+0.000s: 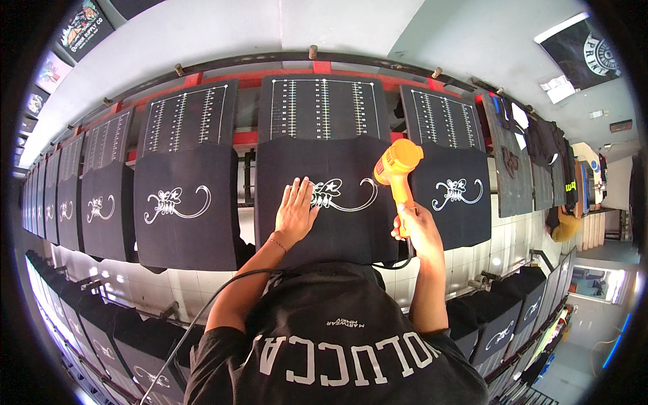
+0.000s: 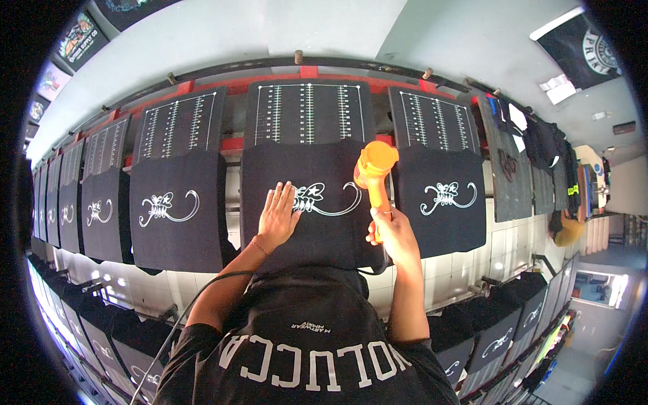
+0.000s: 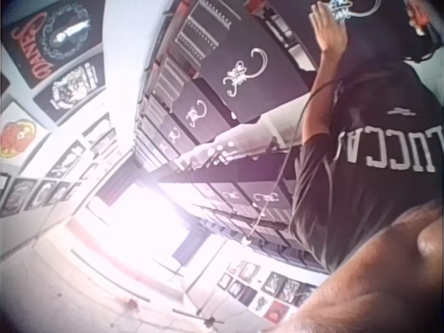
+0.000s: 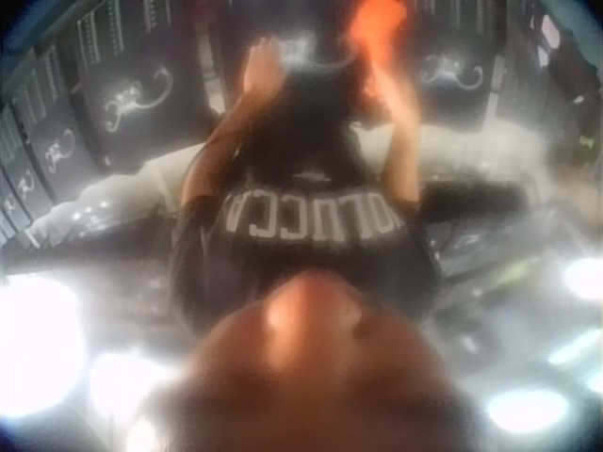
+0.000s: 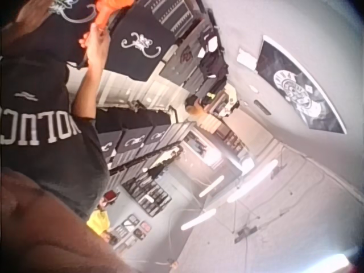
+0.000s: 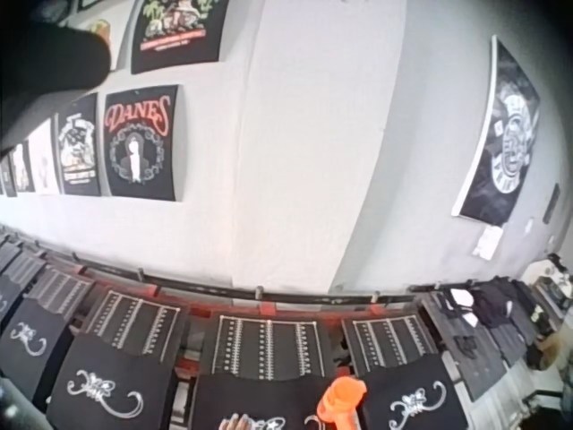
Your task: The person uses a heat gun to dry ink on black t-shirts mounted on platens, moving from one platen to the next and occasionally smoothing the fabric by hand.
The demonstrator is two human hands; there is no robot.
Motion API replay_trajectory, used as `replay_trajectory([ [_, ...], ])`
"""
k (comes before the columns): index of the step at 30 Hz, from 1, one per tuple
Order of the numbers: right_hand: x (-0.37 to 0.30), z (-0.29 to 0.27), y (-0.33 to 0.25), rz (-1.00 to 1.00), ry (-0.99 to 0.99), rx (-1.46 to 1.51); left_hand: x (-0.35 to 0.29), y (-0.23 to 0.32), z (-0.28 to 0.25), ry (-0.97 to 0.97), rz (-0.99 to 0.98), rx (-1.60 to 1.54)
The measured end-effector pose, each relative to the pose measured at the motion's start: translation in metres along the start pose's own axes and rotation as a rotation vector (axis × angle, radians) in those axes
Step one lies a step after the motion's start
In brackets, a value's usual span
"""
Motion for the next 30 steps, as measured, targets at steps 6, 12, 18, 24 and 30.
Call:
replay_trajectory([
  [6, -0.023, -0.011, 0.009, 0.020, -0.026, -0.021, -0.004, 0.007, 0.000, 0.010, 0.023, -0.022],
  [12, -0.048, -0.003, 0.028, 0.084, -0.179, -0.016, -0.040, 0.007, -0.008, -0.018, -0.105, -0.020],
  [18, -0.045, 0.035, 0.031, 0.024, -0.396, 0.059, -0.097, 0.005, -0.008, -0.054, -0.172, 0.015],
  [24, -0.036, 0.032, 0.022, -0.027, -0.441, 0.019, -0.106, 0.013, -0.001, -0.067, -0.208, -0.015],
  [30, -0.041, -0.053, 0.024, -0.049, -0.106, 0.025, -0.091, 0.045, 0.008, -0.050, -0.247, -0.022],
])
Point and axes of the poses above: each hand's wrist, its own x-axis towards the middle knuckle, its own z-axis out of the palm, y = z × x, the point moved 2 cm from there along x, towards the middle knuckle, and after that the axes turned 7 degrees about z, right-handed, at the moved point
